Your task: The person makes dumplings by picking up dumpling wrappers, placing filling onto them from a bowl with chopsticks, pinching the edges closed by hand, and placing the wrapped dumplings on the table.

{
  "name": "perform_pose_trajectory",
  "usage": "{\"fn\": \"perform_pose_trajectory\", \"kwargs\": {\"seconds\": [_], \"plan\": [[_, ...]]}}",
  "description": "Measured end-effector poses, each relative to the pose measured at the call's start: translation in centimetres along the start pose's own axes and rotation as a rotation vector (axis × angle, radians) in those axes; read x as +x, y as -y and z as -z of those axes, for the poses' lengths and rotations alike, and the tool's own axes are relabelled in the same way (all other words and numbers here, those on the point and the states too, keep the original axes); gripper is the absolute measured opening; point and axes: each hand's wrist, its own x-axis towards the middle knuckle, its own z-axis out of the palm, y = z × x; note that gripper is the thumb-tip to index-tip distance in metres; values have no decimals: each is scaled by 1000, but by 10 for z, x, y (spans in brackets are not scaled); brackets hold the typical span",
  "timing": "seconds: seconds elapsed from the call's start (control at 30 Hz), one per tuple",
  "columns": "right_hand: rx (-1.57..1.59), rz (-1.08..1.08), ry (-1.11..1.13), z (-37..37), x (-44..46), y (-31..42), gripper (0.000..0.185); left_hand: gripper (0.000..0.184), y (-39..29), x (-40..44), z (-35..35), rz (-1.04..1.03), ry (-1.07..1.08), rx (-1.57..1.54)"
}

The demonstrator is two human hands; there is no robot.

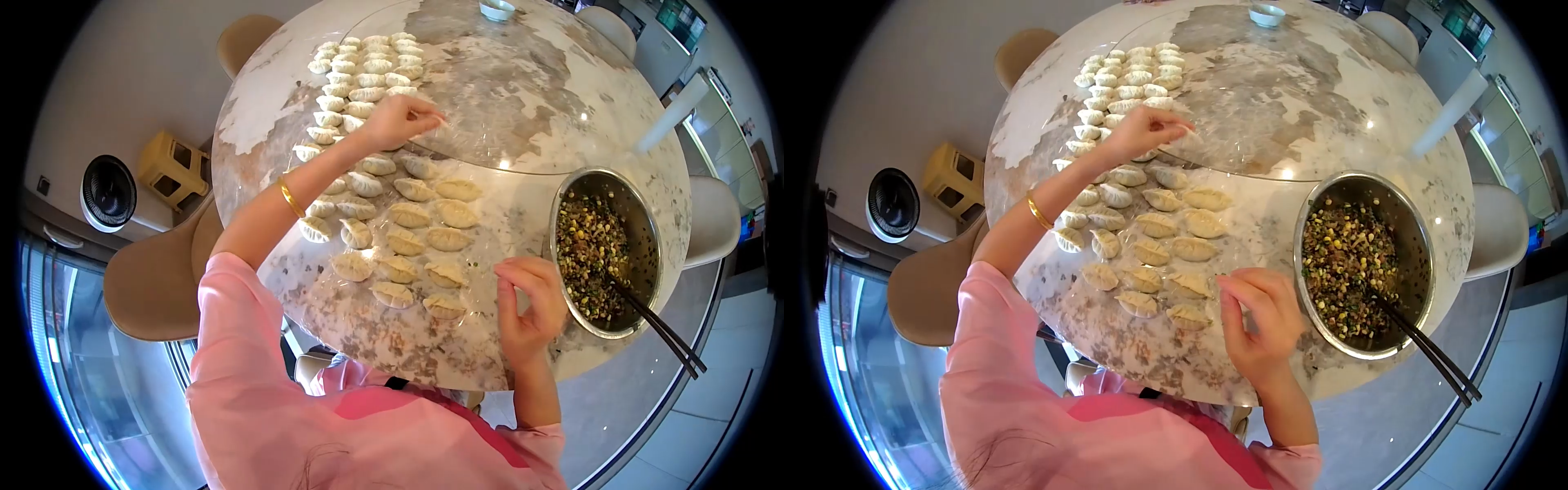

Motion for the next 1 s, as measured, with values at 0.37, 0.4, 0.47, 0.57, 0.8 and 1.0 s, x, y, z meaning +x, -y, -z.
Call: {"fn": "perform_pose_trajectory", "kwargs": {"seconds": [0.37, 0.4, 0.47, 0.57, 0.8, 1.0], "plan": [[-19, -25, 41, -4, 1, -1, 22, 18, 34, 3, -10, -233, 92, 157], [-28, -32, 42, -4, 1, -1, 22, 18, 34, 3, -9, -235, 94, 155], [-34, -32, 43, -4, 1, -1, 22, 19, 36, 2, -6, -274, 83, 216], [-27, -23, 32, -6, 1, -2, 21, 19, 31, -3, -6, -298, 92, 282], [1, 23, 15, -4, 0, -5, 23, 29, -27, -6, -1, -347, -65, 223], [-19, 142, -28, 7, -2, 10, 26, 29, -134, -20, -33, -690, 85, 247]]}}
